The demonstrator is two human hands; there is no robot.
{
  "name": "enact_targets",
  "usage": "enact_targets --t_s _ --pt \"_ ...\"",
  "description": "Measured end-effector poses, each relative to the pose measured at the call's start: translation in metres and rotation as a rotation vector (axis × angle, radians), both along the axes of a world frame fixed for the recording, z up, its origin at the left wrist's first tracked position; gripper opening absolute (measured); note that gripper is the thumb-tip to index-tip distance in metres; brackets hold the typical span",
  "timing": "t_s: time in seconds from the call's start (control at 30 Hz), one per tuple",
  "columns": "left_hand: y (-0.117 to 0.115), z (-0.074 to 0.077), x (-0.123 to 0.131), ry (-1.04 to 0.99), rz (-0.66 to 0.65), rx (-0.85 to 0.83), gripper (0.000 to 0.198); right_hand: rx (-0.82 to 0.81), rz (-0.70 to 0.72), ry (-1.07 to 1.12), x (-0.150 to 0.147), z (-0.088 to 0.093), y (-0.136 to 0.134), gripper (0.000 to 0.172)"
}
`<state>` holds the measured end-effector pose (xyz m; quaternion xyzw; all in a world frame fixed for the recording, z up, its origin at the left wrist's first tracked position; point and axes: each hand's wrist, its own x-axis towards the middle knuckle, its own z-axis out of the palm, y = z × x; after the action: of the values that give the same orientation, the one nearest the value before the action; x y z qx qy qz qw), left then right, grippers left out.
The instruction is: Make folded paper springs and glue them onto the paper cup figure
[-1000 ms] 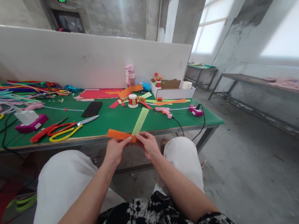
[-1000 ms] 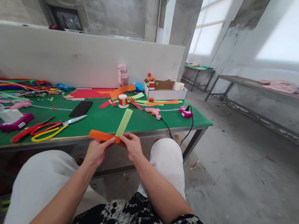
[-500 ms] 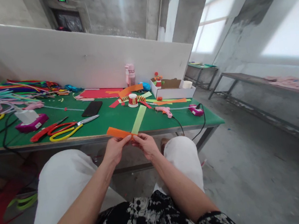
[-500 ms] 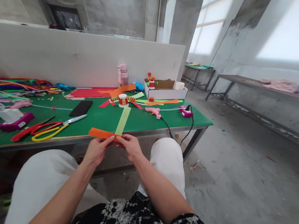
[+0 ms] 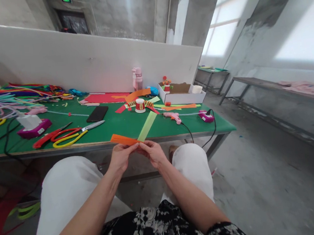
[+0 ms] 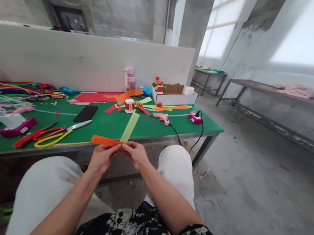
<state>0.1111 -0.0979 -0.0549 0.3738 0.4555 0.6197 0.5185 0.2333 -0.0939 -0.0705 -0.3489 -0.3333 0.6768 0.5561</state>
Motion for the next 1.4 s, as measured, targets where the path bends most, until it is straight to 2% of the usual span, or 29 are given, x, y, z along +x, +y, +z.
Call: enact_targets --t_s 0.17,0.4,0.6,0.83,1.1,1.2,1.3,1.4 --pt "-0.002 0.001 0.001 0.031 0.019 0.014 0.034 0.03 -0.049 -0.049 0.002 -0.001 0.002 0.032" --pt "-0.004 0.001 0.004 0.022 -0.033 -0.001 0.042 0.09 -0.153 -0.105 -0.003 -0.001 0.002 0.027" --pt "0.001 -0.002 0.007 -0.029 0.071 0.003 0.043 0.073 -0.108 -0.093 -0.007 -0.002 -0.001 0.032" --pt "0.0 0.005 0.004 -0.055 0.123 0.036 0.042 0.024 0.04 -0.087 -0.006 0.002 -0.006 0.039" --pt "0.001 0.001 0.006 -0.044 0.176 0.042 0.039 0.147 -0.037 -0.197 -0.011 -0.001 -0.005 0.033" --pt "0.003 0.0 0.005 -0.04 0.201 0.044 0.039 0.12 0.024 -0.17 -0.011 -0.002 -0.004 0.034" --pt "0.004 0.001 0.002 -0.02 0.206 0.057 0.038 0.089 0.094 -0.168 -0.008 -0.002 -0.005 0.034" --pt "0.005 0.003 -0.001 0.017 0.166 0.06 0.039 0.086 0.105 -0.195 -0.005 -0.001 -0.005 0.034"
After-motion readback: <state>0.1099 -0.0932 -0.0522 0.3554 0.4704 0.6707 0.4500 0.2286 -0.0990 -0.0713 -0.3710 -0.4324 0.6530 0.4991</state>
